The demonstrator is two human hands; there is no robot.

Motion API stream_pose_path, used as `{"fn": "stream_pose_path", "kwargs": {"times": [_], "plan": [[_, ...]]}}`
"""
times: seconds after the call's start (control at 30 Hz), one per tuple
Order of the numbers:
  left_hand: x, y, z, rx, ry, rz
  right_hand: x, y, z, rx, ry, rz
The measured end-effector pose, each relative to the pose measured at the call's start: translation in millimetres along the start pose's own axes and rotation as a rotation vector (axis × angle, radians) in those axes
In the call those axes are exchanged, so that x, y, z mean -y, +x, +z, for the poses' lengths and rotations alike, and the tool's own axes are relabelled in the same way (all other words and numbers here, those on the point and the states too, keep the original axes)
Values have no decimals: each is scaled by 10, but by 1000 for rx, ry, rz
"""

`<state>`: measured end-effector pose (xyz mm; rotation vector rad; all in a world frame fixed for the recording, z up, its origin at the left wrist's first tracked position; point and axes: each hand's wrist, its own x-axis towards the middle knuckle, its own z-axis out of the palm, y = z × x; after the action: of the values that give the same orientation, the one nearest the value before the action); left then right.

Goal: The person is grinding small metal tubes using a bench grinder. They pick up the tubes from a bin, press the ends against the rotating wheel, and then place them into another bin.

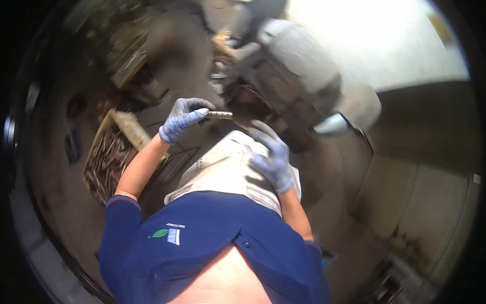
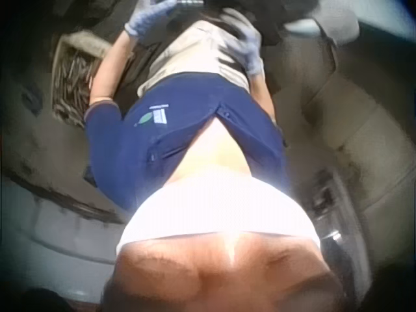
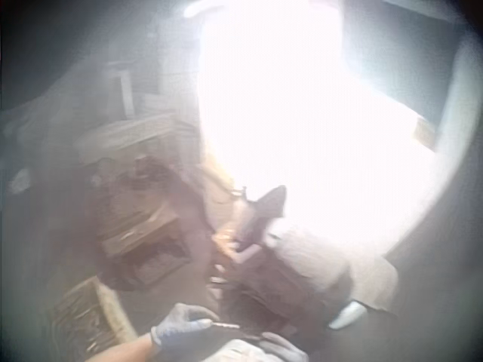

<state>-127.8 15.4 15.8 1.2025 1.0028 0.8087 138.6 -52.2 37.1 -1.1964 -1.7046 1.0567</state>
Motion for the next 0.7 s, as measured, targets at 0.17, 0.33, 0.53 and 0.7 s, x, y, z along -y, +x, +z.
{"fn": "stream_pose_path", "kwargs": {"times": [0.17,0.33,0.53,0.7], "plan": [[26,564,922,270,-174,-37,-187,-249,-134,-358,-319,-20],[214,788,1466,394,-111,-59,-208,-500,-279,-643,-506,13],[385,897,1717,595,-173,-219,-554,-817,-296,-772,190,82],[476,953,1905,642,-235,-280,-603,-999,-295,-830,204,132]]}}
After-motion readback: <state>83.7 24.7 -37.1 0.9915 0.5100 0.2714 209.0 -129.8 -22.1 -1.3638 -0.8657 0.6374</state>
